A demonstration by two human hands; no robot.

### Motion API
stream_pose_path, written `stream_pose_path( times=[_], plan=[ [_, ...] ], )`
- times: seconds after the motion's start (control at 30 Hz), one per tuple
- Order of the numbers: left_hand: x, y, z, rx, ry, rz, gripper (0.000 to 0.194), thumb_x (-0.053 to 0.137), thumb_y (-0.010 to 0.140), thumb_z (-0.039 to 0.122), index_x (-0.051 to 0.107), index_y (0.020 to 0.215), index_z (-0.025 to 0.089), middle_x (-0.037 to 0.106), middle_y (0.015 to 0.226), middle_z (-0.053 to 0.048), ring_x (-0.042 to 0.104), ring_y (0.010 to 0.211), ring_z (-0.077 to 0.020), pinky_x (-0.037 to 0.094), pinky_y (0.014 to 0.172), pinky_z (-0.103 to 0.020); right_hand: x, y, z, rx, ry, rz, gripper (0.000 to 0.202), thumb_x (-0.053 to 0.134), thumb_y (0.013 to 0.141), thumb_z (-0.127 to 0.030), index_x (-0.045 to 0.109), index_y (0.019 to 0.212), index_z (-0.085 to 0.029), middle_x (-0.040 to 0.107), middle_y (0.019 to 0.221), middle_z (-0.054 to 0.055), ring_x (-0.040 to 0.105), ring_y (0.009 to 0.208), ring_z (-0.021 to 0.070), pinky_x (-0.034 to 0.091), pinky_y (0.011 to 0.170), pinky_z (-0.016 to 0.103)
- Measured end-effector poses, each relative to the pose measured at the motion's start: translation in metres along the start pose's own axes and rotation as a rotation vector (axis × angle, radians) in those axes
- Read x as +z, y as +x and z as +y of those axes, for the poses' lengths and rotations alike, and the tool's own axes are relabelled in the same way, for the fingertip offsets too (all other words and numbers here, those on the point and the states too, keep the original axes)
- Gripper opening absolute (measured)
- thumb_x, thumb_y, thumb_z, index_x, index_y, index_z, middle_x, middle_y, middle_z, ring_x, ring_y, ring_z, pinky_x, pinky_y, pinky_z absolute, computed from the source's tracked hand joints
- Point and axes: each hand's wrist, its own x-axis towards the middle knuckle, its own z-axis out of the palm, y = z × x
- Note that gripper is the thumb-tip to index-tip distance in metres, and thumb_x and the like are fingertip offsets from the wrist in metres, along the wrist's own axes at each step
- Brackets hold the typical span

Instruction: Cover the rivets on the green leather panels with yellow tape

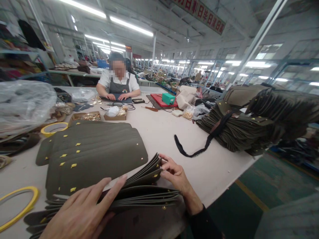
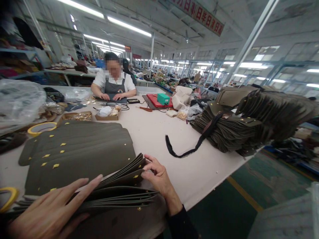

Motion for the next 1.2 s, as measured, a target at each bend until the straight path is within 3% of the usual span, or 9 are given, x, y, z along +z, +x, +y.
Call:
stream_pose_path(
  times=[0.13,0.3,0.43,0.53,0.63,0.73,0.87,1.0,1.2],
  plan=[
    [0.004,0.003,0.004,0.139,0.045,0.057,0.071,0.049,0.085,0.018,0.025,0.149,0.036,0.058,0.135,-0.005,0.061,0.109,-0.0244,0.042,0.091,-0.036,0.002,0.004,0.005,-0.009,0.019,0.010,0.017,0.078,0.075,-0.037,0.074,0.078,-0.021,0.055,0.138,0.013,0.050,0.129,0.0296,0.035,0.108,0.046],
    [-0.001,0.009,0.010,0.202,0.008,0.129,0.066,0.043,0.082,0.011,0.037,0.145,0.030,0.057,0.134,-0.007,0.059,0.113,-0.0235,0.046,0.091,-0.035,0.002,0.004,0.006,-0.038,-0.027,0.001,0.018,0.076,0.077,-0.039,0.073,0.079,-0.022,0.054,0.139,0.013,0.046,0.133,0.0299,0.033,0.110,0.047],
    [-0.023,0.014,0.026,0.125,-0.038,0.130,0.055,0.041,0.086,0.009,0.047,0.135,0.033,0.057,0.134,-0.007,0.057,0.114,-0.0228,0.047,0.094,-0.037,0.001,0.002,0.005,-0.045,-0.112,-0.102,0.015,0.081,0.072,-0.034,0.073,0.076,-0.021,0.051,0.142,0.014,0.042,0.135,0.0331,0.030,0.111,0.051],
    [-0.032,0.019,0.038,0.101,-0.085,0.086,0.032,0.044,0.093,0.020,0.057,0.121,0.028,0.059,0.129,-0.007,0.059,0.108,-0.0212,0.048,0.096,-0.036,-0.001,0.004,0.009,-0.028,-0.185,-0.165,0.011,0.079,0.073,-0.031,0.074,0.071,-0.021,0.054,0.139,0.013,0.044,0.133,0.0338,0.032,0.110,0.050],
    [-0.029,0.021,0.046,0.035,-0.056,0.121,0.019,0.043,0.094,0.022,0.061,0.097,0.021,0.061,0.125,-0.010,0.061,0.105,-0.0224,0.049,0.094,-0.037,0.000,0.006,0.015,0.001,-0.257,-0.081,0.014,0.075,0.076,-0.035,0.074,0.071,-0.021,0.066,0.118,0.012,0.051,0.123,0.0318,0.035,0.108,0.047],
    [-0.021,0.018,0.053,0.010,-0.012,0.252,0.017,0.044,0.091,0.021,0.059,0.083,0.019,0.061,0.126,-0.014,0.061,0.108,-0.0248,0.048,0.093,-0.038,0.004,0.006,0.017,0.041,-0.339,-0.001,0.020,0.073,0.075,-0.041,0.073,0.069,-0.021,0.070,0.093,0.008,0.058,0.107,0.0287,0.037,0.104,0.043],
    [-0.014,0.014,0.058,-0.016,-0.004,0.388,0.015,0.052,0.087,0.021,0.055,0.072,0.019,0.058,0.132,-0.016,0.053,0.123,-0.0291,0.040,0.103,-0.043,0.007,0.007,0.017,0.060,-0.324,0.045,0.023,0.071,0.077,-0.041,0.070,0.068,-0.019,0.069,0.090,0.006,0.060,0.091,0.0229,0.048,0.086,0.032],
    [-0.015,0.013,0.059,-0.003,-0.018,0.362,0.017,0.059,0.085,0.025,0.052,0.070,0.020,0.058,0.133,-0.015,0.047,0.129,-0.0315,0.034,0.107,-0.048,0.005,0.007,0.022,0.087,-0.185,0.091,0.022,0.075,0.073,-0.039,0.070,0.070,-0.018,0.069,0.088,0.006,0.062,0.085,0.0224,0.053,0.073,0.028],
    [-0.022,0.013,0.053,0.020,-0.038,0.274,0.011,0.061,0.085,0.031,0.058,0.084,0.021,0.052,0.139,-0.017,0.047,0.130,-0.0317,0.043,0.098,-0.044,-0.012,0.004,0.027,0.124,-0.076,0.108,0.024,0.082,0.065,-0.038,0.069,0.066,-0.018,0.066,0.071,0.005,0.060,0.068,0.0201,0.054,0.062,0.029]
  ],
)
